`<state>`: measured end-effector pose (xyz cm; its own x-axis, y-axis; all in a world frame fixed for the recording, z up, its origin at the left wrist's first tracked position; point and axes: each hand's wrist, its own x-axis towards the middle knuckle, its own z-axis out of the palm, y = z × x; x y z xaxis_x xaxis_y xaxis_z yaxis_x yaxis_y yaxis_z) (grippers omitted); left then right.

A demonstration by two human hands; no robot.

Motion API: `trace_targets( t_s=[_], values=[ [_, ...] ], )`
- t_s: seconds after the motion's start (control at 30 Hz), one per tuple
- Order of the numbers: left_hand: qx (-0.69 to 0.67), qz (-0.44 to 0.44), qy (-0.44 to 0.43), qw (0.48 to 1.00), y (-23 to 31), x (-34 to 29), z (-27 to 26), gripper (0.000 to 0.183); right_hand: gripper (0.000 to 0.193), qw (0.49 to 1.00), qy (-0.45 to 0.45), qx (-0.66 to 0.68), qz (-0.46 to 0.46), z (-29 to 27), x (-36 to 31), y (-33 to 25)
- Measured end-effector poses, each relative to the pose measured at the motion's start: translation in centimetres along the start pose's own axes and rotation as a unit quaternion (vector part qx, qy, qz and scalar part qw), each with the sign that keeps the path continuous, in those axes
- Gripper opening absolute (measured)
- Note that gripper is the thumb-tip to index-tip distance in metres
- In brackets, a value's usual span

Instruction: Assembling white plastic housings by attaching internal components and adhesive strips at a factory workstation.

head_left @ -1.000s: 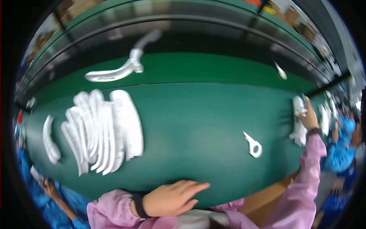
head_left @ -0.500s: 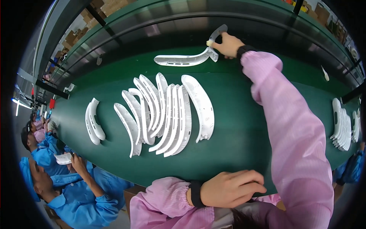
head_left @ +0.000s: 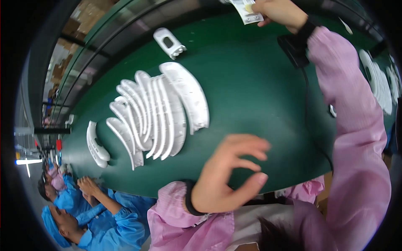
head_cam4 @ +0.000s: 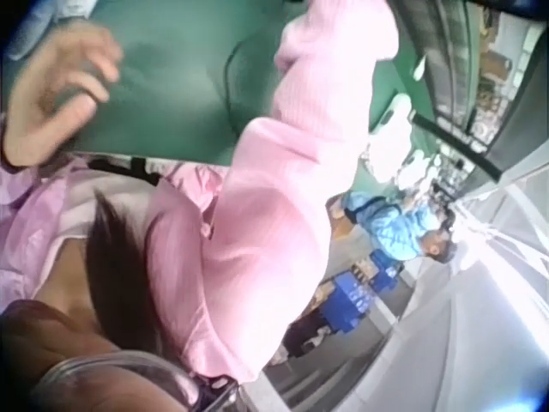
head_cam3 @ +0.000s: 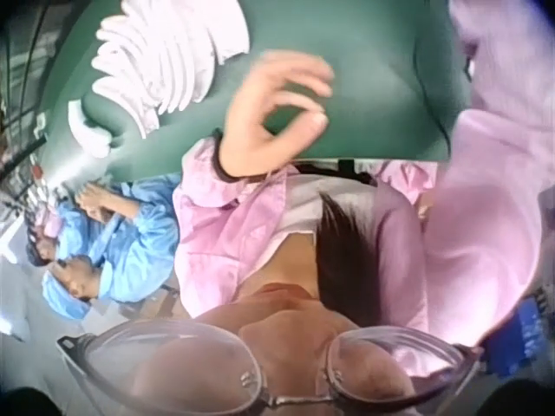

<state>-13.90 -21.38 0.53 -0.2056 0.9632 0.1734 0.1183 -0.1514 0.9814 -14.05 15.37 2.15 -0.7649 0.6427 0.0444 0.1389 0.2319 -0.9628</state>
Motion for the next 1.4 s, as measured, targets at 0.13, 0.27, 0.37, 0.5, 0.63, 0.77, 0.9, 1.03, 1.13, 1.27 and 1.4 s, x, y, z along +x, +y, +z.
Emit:
trace_targets(
  t_s=[0.13, 0.27, 0.37, 0.5, 0.63, 0.77, 0.9, 1.03, 1.13, 1.27, 1.4],
  values=[
    [-0.153, -0.116, 0.034, 0.981, 0.7, 1.8, -0.8, 0.073, 0.072, 0.99, -0.065, -0.066, -0.107, 1.8, -14.8, -3.0],
    [-0.26, -0.231, 0.003, 0.938, 2.0, 5.9, 1.7, 0.044, 0.096, 0.984, -0.124, -0.099, -0.077, 1.8, -26.7, -4.8],
    [-0.213, -0.259, -0.054, 0.941, 1.3, 7.3, 1.7, 0.035, 0.096, 0.993, -0.044, -0.086, -0.072, -2.1, -28.2, -4.1],
    [0.187, -0.161, -0.202, 0.948, -0.1, 7.6, 1.0, 0.031, 0.056, 0.944, 0.076, -0.322, 0.01, -7.8, -26.9, -1.3],
    [0.231, -0.185, -0.191, 0.936, -1.1, 7.9, 0.7, 0.043, 0.046, 0.874, 0.018, -0.481, -0.065, -9.3, -27.3, 3.2],
    [0.352, -0.077, -0.143, 0.922, -0.7, 7.3, 2.1, 0.08, 0.036, 0.869, 0.007, -0.491, -0.062, -9.9, -27.4, 5.0],
    [0.394, -0.105, -0.141, 0.902, -1.6, 6.5, 3.2, 0.088, 0.045, 0.858, 0.029, -0.513, -0.022, -10.1, -26.2, 3.6],
    [0.39, -0.123, -0.161, 0.898, -0.9, 6.4, 1.3, 0.081, 0.048, 0.866, 0.047, -0.499, 0.005, -10.1, -26.7, 3.0],
    [0.393, -0.061, -0.165, 0.903, -1.4, 6.0, -0.5, 0.075, 0.044, 0.872, 0.046, -0.487, -0.006, -10.0, -27.2, 2.9],
    [0.412, -0.093, -0.161, 0.892, -2.2, 5.2, -1.0, 0.071, 0.033, 0.912, -0.044, -0.406, 0.037, -9.6, -27.4, 3.0],
    [0.452, -0.075, -0.142, 0.878, -2.7, 5.0, -0.8, 0.067, 0.036, 0.934, -0.06, -0.35, 0.035, -8.6, -27.1, 3.1]
  ],
)
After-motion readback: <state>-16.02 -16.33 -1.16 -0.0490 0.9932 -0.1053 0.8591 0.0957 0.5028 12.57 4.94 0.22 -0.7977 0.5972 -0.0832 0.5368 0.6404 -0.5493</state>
